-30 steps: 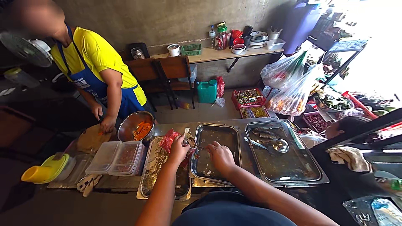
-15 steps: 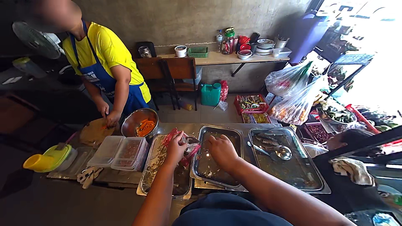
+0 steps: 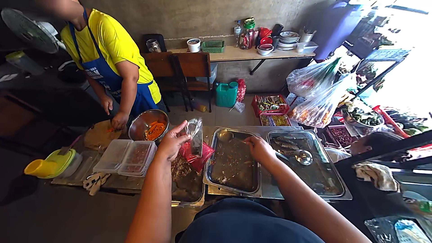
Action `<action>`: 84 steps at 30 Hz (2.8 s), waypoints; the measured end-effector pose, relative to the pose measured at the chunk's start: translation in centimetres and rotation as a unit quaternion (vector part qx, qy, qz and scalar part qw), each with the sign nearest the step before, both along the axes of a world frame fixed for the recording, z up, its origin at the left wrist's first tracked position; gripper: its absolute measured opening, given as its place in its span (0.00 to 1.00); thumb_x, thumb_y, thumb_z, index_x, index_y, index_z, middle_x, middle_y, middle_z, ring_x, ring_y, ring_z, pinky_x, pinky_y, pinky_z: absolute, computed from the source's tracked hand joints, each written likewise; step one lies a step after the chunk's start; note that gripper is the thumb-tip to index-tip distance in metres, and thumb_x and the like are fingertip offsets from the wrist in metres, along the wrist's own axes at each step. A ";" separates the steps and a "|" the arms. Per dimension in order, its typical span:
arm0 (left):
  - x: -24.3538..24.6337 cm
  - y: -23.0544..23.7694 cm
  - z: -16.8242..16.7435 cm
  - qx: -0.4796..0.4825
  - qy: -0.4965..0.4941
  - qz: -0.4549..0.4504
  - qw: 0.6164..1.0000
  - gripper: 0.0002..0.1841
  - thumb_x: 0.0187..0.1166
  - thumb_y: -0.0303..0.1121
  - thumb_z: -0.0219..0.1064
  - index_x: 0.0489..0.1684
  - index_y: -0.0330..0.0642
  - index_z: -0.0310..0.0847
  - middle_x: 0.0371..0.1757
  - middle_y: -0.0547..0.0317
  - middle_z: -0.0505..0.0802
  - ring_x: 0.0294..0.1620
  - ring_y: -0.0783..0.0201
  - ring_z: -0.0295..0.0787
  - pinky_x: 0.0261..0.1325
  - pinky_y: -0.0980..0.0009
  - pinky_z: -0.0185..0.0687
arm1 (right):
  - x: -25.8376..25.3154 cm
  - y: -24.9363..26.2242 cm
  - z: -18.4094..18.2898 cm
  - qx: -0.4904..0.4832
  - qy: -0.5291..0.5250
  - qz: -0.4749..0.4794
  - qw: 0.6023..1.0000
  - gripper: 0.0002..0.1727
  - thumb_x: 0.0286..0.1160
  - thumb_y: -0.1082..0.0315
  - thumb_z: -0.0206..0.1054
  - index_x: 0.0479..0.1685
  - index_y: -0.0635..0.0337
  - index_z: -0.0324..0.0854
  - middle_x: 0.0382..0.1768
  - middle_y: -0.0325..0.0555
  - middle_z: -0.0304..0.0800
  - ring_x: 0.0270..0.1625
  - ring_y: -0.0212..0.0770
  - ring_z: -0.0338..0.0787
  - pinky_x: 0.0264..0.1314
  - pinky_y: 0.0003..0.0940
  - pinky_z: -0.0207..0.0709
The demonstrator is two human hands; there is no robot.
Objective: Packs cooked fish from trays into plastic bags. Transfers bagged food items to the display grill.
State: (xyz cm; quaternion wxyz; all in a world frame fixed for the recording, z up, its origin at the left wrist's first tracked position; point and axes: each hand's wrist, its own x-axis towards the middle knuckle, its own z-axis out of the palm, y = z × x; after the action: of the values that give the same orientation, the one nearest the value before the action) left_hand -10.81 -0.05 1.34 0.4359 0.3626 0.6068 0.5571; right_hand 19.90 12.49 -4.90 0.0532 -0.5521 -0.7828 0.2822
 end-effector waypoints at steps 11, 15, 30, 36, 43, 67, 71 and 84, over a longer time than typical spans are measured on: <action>0.4 -0.5 -0.1 0.014 0.035 -0.019 0.999 0.34 0.74 0.11 0.65 0.83 0.45 0.74 0.78 0.59 0.82 0.51 0.69 0.87 0.57 0.71 0.85 | -1.9 1.5 -7.9 0.053 -0.124 0.074 0.988 0.24 0.83 0.78 0.49 0.71 0.57 0.83 0.71 0.57 0.83 0.72 0.58 0.83 0.78 0.62 0.66; 0.2 0.2 -0.8 -0.003 0.097 -0.013 0.995 0.31 0.78 0.14 0.64 0.82 0.47 0.76 0.80 0.60 0.80 0.52 0.69 0.85 0.56 0.69 0.82 | -1.6 0.6 -9.1 0.012 -0.089 0.126 0.988 0.21 0.84 0.75 0.51 0.68 0.54 0.85 0.67 0.56 0.85 0.70 0.58 0.84 0.78 0.61 0.68; 1.1 0.8 -3.6 0.011 0.135 -0.021 0.991 0.31 0.79 0.16 0.63 0.83 0.48 0.75 0.83 0.58 0.78 0.63 0.64 0.84 0.65 0.63 0.80 | 3.1 -2.6 -7.6 0.093 -0.087 0.052 0.991 0.21 0.84 0.76 0.53 0.67 0.58 0.86 0.64 0.58 0.87 0.67 0.60 0.87 0.73 0.59 0.75; 2.0 1.4 -5.0 -0.010 0.131 -0.040 0.991 0.31 0.77 0.15 0.65 0.82 0.46 0.76 0.80 0.55 0.80 0.70 0.61 0.83 0.71 0.60 0.80 | 2.5 -2.6 -8.5 0.032 -0.078 0.125 0.988 0.23 0.81 0.79 0.51 0.65 0.54 0.87 0.64 0.56 0.87 0.68 0.57 0.85 0.78 0.57 0.71; 2.5 1.4 -5.1 -0.005 0.143 -0.034 0.989 0.30 0.78 0.15 0.64 0.82 0.45 0.76 0.80 0.55 0.80 0.67 0.62 0.84 0.69 0.61 0.80 | -0.6 -1.3 -6.3 0.036 -0.086 0.104 0.990 0.22 0.83 0.78 0.50 0.68 0.57 0.84 0.67 0.57 0.85 0.69 0.58 0.85 0.77 0.57 0.71; 3.2 0.5 -5.9 -0.037 0.164 -0.053 0.984 0.30 0.80 0.19 0.66 0.84 0.48 0.74 0.81 0.56 0.79 0.63 0.62 0.86 0.65 0.61 0.82 | 4.5 -5.8 -7.6 0.045 -0.083 0.089 0.991 0.19 0.86 0.74 0.52 0.63 0.56 0.88 0.61 0.55 0.89 0.66 0.56 0.88 0.76 0.58 0.73; 3.1 0.2 -5.7 -0.040 0.160 -0.050 0.985 0.30 0.80 0.19 0.66 0.84 0.49 0.73 0.82 0.57 0.79 0.60 0.63 0.86 0.63 0.62 0.81 | 4.4 -5.9 -6.4 0.068 -0.099 0.103 0.987 0.19 0.86 0.73 0.52 0.62 0.53 0.89 0.60 0.52 0.90 0.65 0.54 0.89 0.74 0.58 0.74; 3.3 -0.5 -5.8 -0.042 0.166 -0.066 0.983 0.29 0.80 0.20 0.65 0.83 0.47 0.74 0.82 0.55 0.79 0.61 0.62 0.86 0.64 0.61 0.81 | 3.4 -6.8 -6.6 -0.077 -0.150 0.146 0.975 0.18 0.86 0.69 0.55 0.63 0.50 0.87 0.66 0.52 0.87 0.68 0.56 0.87 0.69 0.60 0.78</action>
State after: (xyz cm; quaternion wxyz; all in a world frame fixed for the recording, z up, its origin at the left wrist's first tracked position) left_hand -7.56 -0.57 -4.48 0.3795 0.4706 0.6686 0.4330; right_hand 23.32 5.67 -11.48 -0.1490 -0.4703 -0.8299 0.2604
